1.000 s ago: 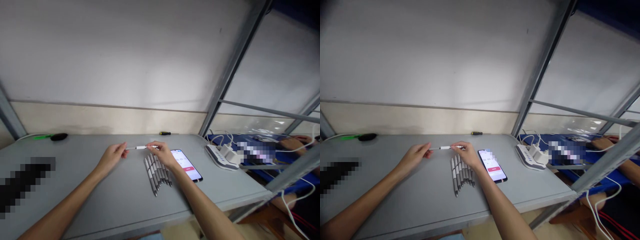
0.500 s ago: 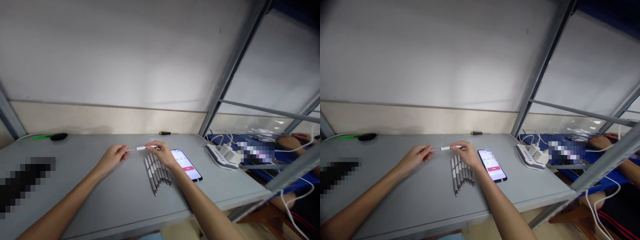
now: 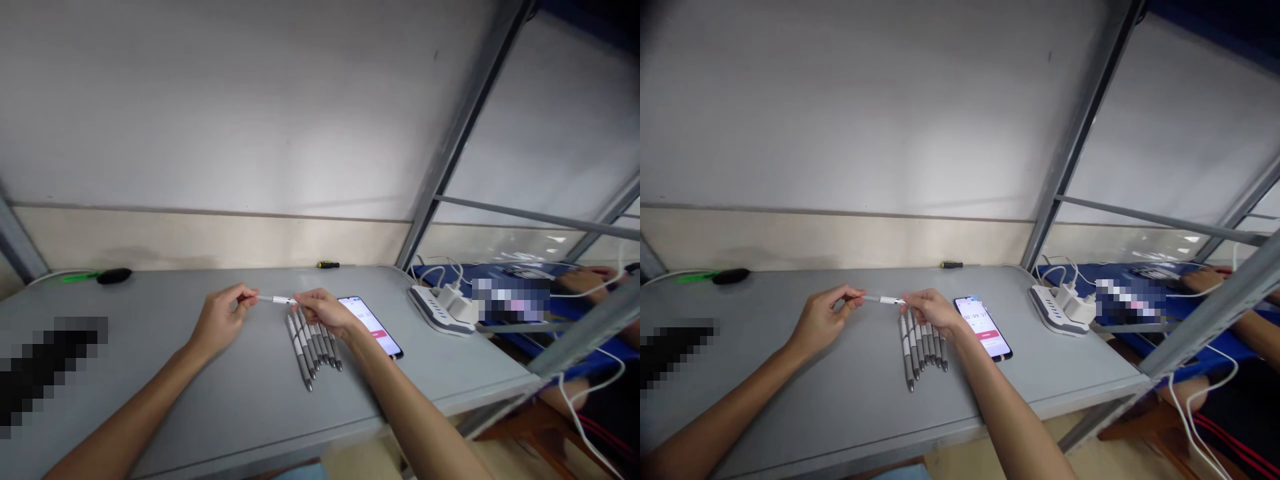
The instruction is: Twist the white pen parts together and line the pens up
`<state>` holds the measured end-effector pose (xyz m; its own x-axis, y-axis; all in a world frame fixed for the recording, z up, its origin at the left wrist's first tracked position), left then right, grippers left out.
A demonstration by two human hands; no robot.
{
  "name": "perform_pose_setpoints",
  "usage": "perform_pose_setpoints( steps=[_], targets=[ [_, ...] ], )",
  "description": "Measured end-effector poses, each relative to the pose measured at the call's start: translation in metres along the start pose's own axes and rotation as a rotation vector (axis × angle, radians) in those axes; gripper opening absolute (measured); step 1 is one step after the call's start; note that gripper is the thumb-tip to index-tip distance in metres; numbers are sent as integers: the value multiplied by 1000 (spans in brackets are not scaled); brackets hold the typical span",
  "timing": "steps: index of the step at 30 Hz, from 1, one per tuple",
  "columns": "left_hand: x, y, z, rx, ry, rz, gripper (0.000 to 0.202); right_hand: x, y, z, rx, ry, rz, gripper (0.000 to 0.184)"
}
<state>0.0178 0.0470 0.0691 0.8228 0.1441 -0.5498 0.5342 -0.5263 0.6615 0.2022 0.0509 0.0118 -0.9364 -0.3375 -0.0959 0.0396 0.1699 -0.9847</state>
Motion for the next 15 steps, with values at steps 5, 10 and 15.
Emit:
perform_pose_setpoints(
  steps=[5, 10, 15],
  targets=[
    [23, 0, 3, -3, -220, -75, 30, -6, -6, -3, -107, 83, 197, 42],
    [48, -3, 16, -23, -457, -93, 36, 1, -20, -3, -249, 78, 339, 36],
    [44, -4, 14, 54, -374, -209, 23, 9, -31, 2, -297, 37, 389, 36]
  ],
)
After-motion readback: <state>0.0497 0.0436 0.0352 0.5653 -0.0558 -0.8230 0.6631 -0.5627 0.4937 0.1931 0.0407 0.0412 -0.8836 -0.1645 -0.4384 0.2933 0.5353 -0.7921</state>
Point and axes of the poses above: each hand's wrist, its own z-axis away from the middle knuckle, its own x-axis out of the palm, y = z × x, the point moved 9 cm from there along -z, towards the middle knuckle, and after that the axes turned 8 degrees about -x, right-handed, at the moved point
